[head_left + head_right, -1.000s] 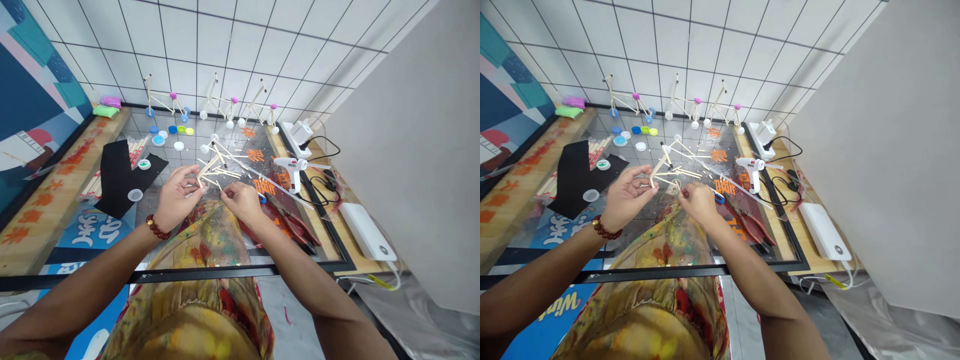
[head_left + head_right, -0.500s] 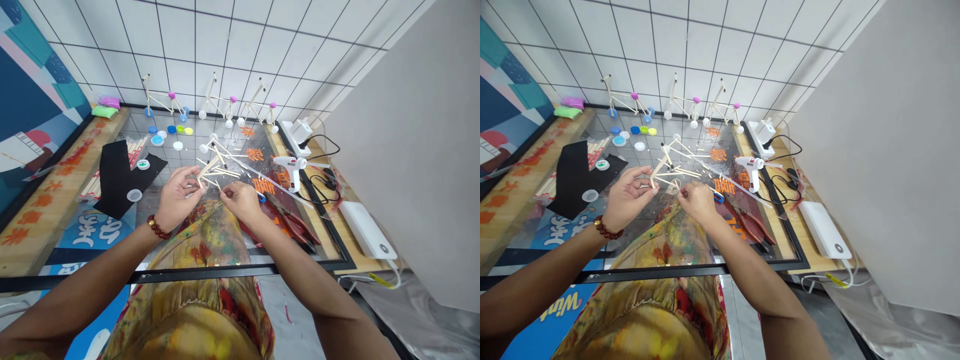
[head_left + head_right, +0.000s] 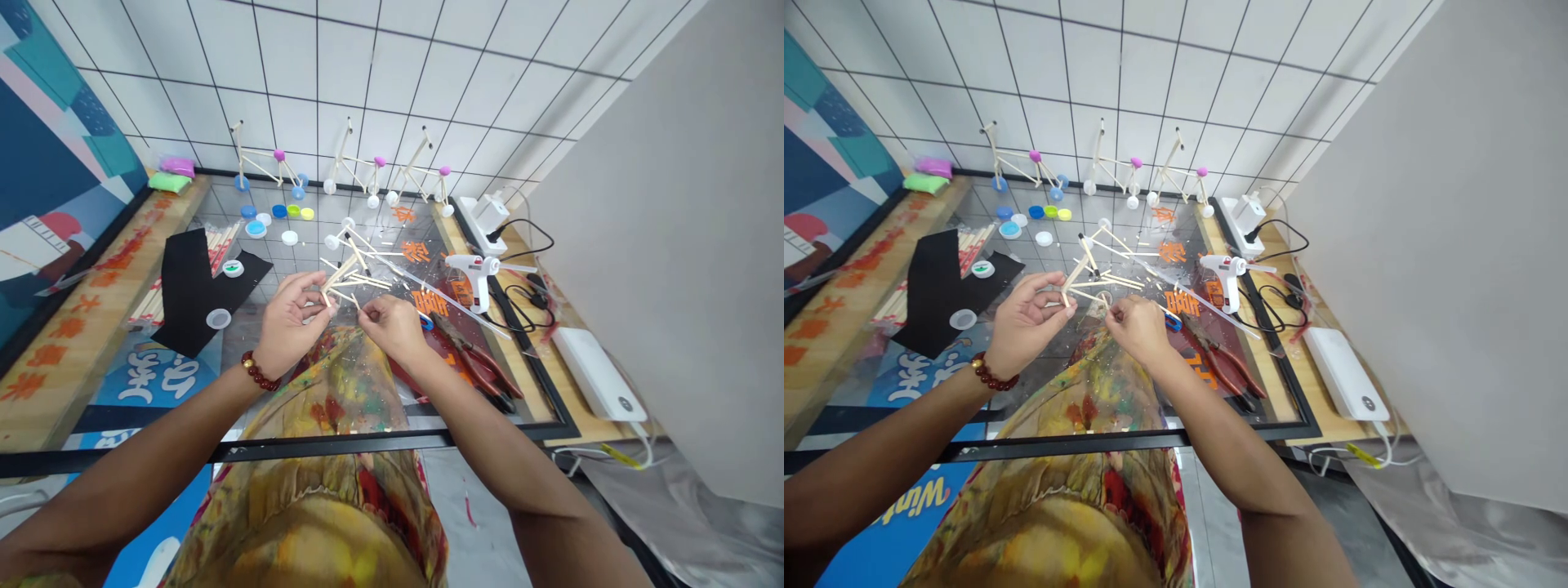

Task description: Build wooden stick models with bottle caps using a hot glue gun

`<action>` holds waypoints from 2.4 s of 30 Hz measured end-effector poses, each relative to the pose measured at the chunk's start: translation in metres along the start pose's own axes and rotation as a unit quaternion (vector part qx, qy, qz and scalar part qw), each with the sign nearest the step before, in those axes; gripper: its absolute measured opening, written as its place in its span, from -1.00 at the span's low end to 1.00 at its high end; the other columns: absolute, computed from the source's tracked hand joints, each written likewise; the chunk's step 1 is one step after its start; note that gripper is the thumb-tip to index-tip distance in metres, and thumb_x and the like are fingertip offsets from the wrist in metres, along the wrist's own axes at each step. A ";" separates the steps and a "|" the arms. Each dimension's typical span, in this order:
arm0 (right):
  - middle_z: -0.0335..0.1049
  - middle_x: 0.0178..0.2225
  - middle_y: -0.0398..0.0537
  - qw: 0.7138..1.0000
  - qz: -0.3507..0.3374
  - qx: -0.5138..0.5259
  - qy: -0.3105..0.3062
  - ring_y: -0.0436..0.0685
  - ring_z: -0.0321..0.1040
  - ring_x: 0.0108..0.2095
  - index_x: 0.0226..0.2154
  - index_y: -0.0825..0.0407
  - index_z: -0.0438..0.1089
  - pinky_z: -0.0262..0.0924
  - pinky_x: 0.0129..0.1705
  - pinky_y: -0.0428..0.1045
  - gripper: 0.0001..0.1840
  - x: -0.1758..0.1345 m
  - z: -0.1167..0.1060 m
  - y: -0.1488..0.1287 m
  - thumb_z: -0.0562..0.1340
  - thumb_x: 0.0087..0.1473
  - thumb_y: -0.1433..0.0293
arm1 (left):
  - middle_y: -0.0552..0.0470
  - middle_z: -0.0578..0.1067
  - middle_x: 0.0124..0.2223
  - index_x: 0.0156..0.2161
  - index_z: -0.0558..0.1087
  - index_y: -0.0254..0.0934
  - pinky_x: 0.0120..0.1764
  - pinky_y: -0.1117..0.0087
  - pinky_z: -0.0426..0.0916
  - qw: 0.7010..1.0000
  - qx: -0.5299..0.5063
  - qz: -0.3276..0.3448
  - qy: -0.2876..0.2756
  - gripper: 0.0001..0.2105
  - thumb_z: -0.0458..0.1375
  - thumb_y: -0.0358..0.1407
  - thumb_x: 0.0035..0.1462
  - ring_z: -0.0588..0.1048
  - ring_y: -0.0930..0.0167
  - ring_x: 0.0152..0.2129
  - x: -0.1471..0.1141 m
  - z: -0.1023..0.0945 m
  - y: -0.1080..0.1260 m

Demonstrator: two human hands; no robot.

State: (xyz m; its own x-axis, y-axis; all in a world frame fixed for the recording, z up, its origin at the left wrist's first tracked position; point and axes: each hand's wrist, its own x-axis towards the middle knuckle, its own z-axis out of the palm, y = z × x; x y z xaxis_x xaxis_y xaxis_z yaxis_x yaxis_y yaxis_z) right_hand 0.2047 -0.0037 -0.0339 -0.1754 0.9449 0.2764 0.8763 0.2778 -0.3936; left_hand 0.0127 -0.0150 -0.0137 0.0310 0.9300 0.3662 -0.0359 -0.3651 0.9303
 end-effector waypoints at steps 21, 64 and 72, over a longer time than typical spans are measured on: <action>0.48 -0.45 -0.09 0.999 -0.002 0.036 0.007 0.08 0.38 -0.38 -0.41 0.03 0.49 0.12 -0.30 -0.06 -0.84 0.000 -0.003 0.001 0.35 0.04 0.27 | -0.08 0.26 0.12 0.03 0.46 -0.20 -0.20 0.41 0.56 0.998 0.055 0.007 0.004 -0.54 0.35 -0.34 -0.05 0.55 0.52 -0.36 0.000 -0.004 -0.007; 0.57 -0.44 -0.08 0.999 0.031 0.002 -0.009 0.09 0.44 -0.40 -0.46 -0.01 0.54 0.07 -0.35 -0.06 -0.78 0.003 -0.002 0.001 0.23 0.12 0.30 | -0.03 0.28 0.04 -0.04 0.49 -0.22 -0.13 0.42 0.57 0.998 0.021 0.045 0.026 -0.63 0.32 -0.43 0.00 0.57 0.52 -0.31 -0.003 0.002 -0.009; 0.55 -0.45 -0.10 0.999 0.030 0.012 -0.014 0.08 0.42 -0.41 -0.46 0.00 0.52 0.08 -0.33 -0.06 -0.80 0.002 -0.004 0.000 0.25 0.12 0.31 | -0.03 0.28 0.03 -0.04 0.48 -0.22 -0.13 0.39 0.58 0.999 0.020 0.041 0.024 -0.64 0.32 -0.41 0.00 0.57 0.51 -0.31 -0.003 0.002 -0.009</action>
State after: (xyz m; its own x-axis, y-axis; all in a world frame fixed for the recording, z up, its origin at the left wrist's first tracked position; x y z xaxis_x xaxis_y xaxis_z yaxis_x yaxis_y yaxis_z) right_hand 0.2061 -0.0024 -0.0303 -0.1352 0.9644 0.2274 0.8745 0.2241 -0.4303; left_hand 0.0154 -0.0149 -0.0232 -0.0174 0.8972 0.4413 0.0026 -0.4413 0.8973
